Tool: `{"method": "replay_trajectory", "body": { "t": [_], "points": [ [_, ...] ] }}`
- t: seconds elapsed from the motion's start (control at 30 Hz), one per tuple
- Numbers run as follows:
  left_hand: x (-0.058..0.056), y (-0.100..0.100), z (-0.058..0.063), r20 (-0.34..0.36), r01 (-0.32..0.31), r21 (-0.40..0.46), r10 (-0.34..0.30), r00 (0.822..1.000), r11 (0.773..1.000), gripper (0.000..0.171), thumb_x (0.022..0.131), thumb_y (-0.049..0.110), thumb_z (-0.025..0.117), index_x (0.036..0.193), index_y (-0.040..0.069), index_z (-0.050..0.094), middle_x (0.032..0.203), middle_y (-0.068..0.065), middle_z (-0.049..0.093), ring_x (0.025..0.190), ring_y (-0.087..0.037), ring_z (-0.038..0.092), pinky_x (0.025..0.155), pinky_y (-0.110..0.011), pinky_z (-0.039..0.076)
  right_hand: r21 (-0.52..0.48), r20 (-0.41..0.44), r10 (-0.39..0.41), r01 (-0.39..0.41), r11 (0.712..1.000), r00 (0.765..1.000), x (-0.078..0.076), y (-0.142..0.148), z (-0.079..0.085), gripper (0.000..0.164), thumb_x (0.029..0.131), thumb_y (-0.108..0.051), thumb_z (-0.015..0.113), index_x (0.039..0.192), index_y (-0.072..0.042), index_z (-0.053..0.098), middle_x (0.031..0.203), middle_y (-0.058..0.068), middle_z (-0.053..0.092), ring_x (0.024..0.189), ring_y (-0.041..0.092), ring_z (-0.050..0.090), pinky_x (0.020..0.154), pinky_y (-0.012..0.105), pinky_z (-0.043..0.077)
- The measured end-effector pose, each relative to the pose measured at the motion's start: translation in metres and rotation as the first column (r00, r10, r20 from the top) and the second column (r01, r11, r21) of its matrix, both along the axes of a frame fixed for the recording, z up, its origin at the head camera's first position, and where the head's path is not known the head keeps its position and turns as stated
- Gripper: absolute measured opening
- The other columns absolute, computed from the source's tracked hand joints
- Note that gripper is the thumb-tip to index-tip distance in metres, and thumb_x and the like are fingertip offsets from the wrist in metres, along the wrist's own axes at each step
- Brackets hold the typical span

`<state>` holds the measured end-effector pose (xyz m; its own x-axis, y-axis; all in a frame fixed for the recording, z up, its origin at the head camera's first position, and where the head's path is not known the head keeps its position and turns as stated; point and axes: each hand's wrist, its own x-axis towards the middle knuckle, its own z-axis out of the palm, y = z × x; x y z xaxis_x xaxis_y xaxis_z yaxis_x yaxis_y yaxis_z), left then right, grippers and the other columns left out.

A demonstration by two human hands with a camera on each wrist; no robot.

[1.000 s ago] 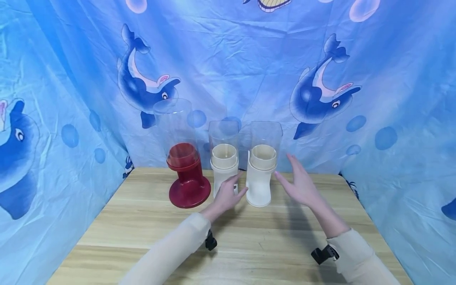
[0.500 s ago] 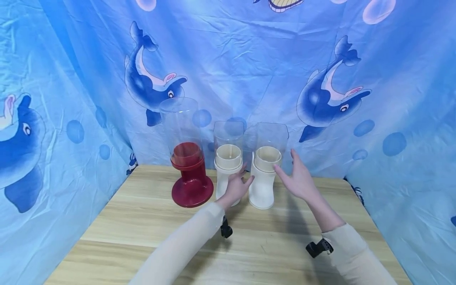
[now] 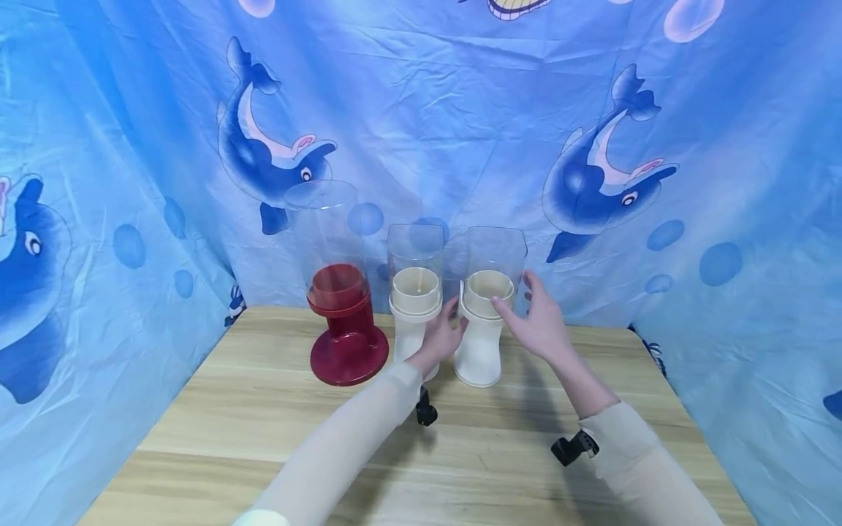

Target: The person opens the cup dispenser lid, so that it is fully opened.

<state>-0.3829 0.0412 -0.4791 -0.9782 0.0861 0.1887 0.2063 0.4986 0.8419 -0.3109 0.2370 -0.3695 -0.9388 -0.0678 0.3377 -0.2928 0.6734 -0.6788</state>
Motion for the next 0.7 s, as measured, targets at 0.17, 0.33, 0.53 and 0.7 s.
{"method": "replay_trajectory", "body": {
  "t": [0.17,0.33,0.53,0.7],
  "points": [
    [-0.005,0.004,0.008,0.023,0.035,0.013,-0.035,0.999,0.999,0.057,0.111,0.03,0.055,0.164,0.019,0.038,0.164,-0.012,0.051,0.153,-0.034,0.046,0.13,-0.049,0.036,-0.014,0.002,-0.009,0.009,1.0,1.0,-0.007,-0.002,-0.005,0.091,0.102,-0.05,0.067,0.165,0.0,0.024,0.167,0.032,0.036,0.143,0.057,0.049,0.11,0.066,0.052],
    [-0.007,0.007,0.013,-0.016,0.047,0.039,-0.046,0.999,0.998,0.047,0.111,0.024,0.053,0.157,0.015,0.047,0.156,-0.014,0.058,0.148,-0.034,0.053,0.126,-0.05,0.041,-0.027,0.014,-0.008,0.008,1.0,1.0,-0.01,-0.002,-0.008,0.092,0.101,-0.051,0.068,0.164,0.0,0.025,0.166,0.033,0.037,0.142,0.057,0.051,0.109,0.064,0.053],
    [-0.008,0.009,0.013,-0.082,0.04,0.024,-0.038,0.996,0.999,0.034,0.112,0.02,0.051,0.144,0.011,0.055,0.138,-0.015,0.068,0.134,-0.034,0.063,0.117,-0.051,0.049,-0.045,0.006,0.018,-0.017,0.999,1.0,-0.013,-0.005,-0.01,0.076,0.1,-0.048,0.07,0.151,-0.001,0.038,0.162,0.032,0.043,0.139,0.057,0.054,0.106,0.06,0.057],
    [-0.009,0.01,0.014,-0.084,0.046,0.03,-0.043,0.996,0.999,0.031,0.112,0.017,0.049,0.141,0.009,0.056,0.135,-0.016,0.068,0.13,-0.034,0.064,0.114,-0.051,0.051,-0.063,-0.019,0.036,-0.037,0.997,0.999,-0.013,-0.007,-0.012,0.065,0.101,-0.043,0.071,0.14,0.0,0.042,0.156,0.032,0.049,0.136,0.058,0.056,0.102,0.059,0.059]
  ]
}}
